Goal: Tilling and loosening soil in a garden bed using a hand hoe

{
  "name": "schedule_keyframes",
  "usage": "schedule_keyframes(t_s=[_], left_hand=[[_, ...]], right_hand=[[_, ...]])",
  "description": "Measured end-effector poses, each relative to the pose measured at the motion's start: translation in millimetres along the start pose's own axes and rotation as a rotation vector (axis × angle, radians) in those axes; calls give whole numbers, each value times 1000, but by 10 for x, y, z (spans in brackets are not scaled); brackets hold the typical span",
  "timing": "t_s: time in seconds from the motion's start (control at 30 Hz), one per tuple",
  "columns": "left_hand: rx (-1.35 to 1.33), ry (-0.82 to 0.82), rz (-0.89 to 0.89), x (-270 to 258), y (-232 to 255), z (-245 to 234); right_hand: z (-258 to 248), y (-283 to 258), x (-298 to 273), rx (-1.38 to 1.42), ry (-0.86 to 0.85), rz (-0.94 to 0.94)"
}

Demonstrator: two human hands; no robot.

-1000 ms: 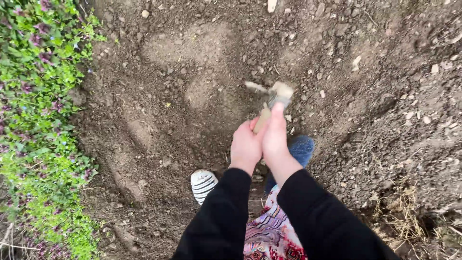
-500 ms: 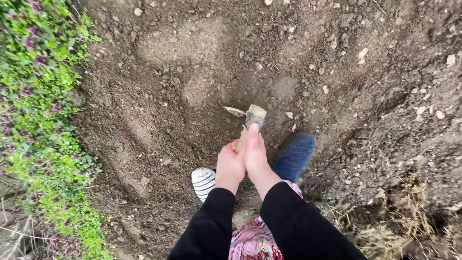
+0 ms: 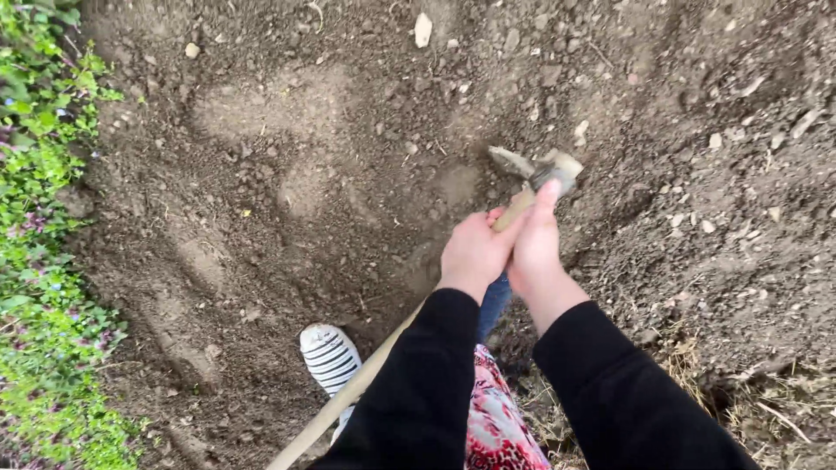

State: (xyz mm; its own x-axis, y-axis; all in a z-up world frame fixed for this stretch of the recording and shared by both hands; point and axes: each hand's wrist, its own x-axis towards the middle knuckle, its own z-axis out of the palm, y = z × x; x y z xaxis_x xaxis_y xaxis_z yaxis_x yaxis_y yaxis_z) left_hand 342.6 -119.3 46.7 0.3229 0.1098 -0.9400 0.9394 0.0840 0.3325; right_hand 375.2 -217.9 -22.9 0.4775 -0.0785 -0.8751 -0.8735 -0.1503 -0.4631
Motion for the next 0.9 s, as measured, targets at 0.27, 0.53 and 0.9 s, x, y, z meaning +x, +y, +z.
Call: schedule_keyframes(t_s=[0.27,0.53,0.9], left_hand=[[75,-20,-60,103,-71,-128],[169,8,-204,-157,-569,-452],[123,24,-50,-41,398,-440]], right_hand=[[190,246,50,58,62,90],[434,826,-402,241,20,276],[355,-180,143,185,-24,143]])
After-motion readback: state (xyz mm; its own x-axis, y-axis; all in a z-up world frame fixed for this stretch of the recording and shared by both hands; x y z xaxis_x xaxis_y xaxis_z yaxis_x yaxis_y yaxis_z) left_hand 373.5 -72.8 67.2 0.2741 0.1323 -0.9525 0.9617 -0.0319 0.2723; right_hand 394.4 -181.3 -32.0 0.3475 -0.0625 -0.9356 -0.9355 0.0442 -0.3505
